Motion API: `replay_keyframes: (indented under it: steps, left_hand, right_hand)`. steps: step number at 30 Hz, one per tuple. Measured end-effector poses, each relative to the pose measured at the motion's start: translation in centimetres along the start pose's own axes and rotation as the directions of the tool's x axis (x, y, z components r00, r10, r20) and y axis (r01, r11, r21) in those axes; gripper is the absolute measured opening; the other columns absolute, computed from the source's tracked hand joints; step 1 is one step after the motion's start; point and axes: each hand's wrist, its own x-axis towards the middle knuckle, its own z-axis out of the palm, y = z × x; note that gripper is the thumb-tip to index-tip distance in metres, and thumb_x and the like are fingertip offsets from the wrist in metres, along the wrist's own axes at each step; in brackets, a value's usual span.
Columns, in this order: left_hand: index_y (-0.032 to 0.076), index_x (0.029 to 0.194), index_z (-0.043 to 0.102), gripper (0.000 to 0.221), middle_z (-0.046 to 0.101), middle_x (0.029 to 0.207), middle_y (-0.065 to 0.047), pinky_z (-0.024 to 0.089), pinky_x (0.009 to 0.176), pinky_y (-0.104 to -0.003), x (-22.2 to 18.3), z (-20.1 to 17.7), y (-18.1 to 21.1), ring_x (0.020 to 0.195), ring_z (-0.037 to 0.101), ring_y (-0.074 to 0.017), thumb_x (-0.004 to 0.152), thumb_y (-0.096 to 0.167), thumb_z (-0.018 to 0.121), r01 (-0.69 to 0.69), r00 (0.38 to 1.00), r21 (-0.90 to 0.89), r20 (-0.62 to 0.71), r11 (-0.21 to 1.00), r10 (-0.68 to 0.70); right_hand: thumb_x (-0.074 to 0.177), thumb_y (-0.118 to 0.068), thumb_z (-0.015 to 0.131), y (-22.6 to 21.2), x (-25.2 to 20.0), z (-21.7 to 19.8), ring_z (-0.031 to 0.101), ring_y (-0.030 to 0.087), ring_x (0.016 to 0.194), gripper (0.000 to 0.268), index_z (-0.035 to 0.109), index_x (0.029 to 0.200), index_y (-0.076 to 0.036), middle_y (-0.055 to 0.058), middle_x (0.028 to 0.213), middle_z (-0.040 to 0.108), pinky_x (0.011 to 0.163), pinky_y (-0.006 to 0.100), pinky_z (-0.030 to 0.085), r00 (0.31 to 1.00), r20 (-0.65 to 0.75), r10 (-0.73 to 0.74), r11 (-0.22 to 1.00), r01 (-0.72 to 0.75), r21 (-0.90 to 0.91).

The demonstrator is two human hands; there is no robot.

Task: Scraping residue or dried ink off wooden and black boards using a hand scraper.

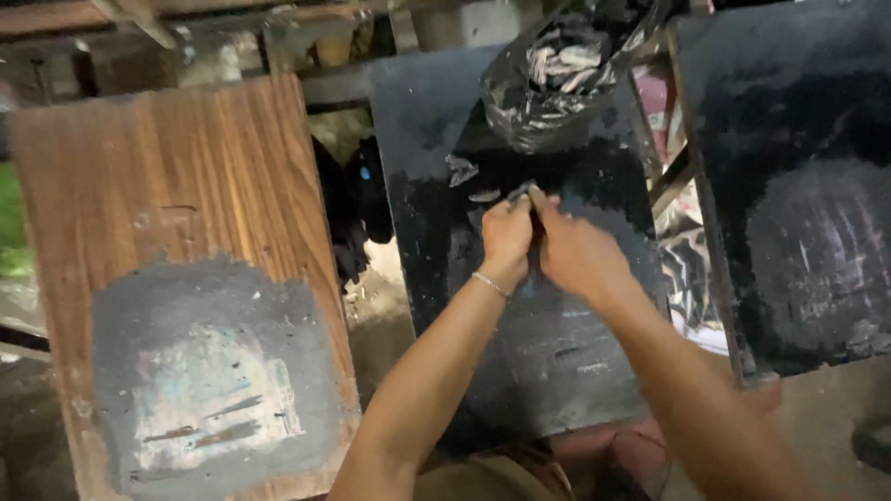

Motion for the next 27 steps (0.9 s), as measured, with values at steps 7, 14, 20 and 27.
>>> replay_keyframes:
  steps: [7,14,20,27]
  left_hand:
    - [-0.008,0.110,0.066,0.056,0.073,0.104,-0.030,0.063,0.067,-0.050,-3.8,-3.9,4.3,0.081,0.076,-0.0394,0.108,0.042,0.039,0.127,0.977,-0.418,0.208,0.900,-0.041]
    - [0.003,0.085,0.068,0.038,0.072,0.072,-0.017,0.048,0.046,-0.042,-11.6,-6.1,-0.8,0.053,0.066,-0.0309,0.095,0.032,0.046,0.018,0.718,0.412,0.629,0.911,-0.298]
    - [0.007,0.107,0.066,0.052,0.073,0.100,-0.016,0.056,0.067,-0.042,-23.7,-3.7,-20.7,0.077,0.071,-0.0278,0.109,0.049,0.035,-0.057,0.501,0.485,0.770,0.873,-0.395]
    - [0.014,0.085,0.068,0.039,0.069,0.090,0.001,0.045,0.072,-0.034,-27.5,-2.2,-19.6,0.086,0.058,-0.0107,0.106,0.035,0.042,0.270,0.868,0.121,0.398,0.955,-0.296]
  right_hand:
    - [0.106,-0.034,0.043,-1.4,-12.0,-1.0,0.074,0.050,0.096,0.071,0.015,0.170,-0.022,0.033,0.102,0.075,0.072,0.060,0.054,0.962,0.189,0.198,0.896,-0.256,0.363]
    - [0.101,-0.040,0.041,2.1,-21.4,6.9,0.067,0.045,0.093,0.073,0.011,0.168,-0.035,0.023,0.109,0.073,0.076,0.045,0.048,0.867,0.367,0.337,0.795,-0.471,0.381]
    - [0.098,-0.028,0.044,1.4,-28.7,11.3,0.067,0.043,0.114,0.064,0.030,0.160,-0.036,0.020,0.132,0.065,0.089,0.047,0.051,0.852,0.364,0.377,0.778,-0.505,0.374]
    - [0.094,-0.010,0.047,0.2,-26.3,10.8,0.071,0.044,0.081,0.084,0.009,0.168,-0.023,0.019,0.101,0.072,0.063,0.053,0.050,0.792,0.502,0.349,0.905,-0.423,0.037]
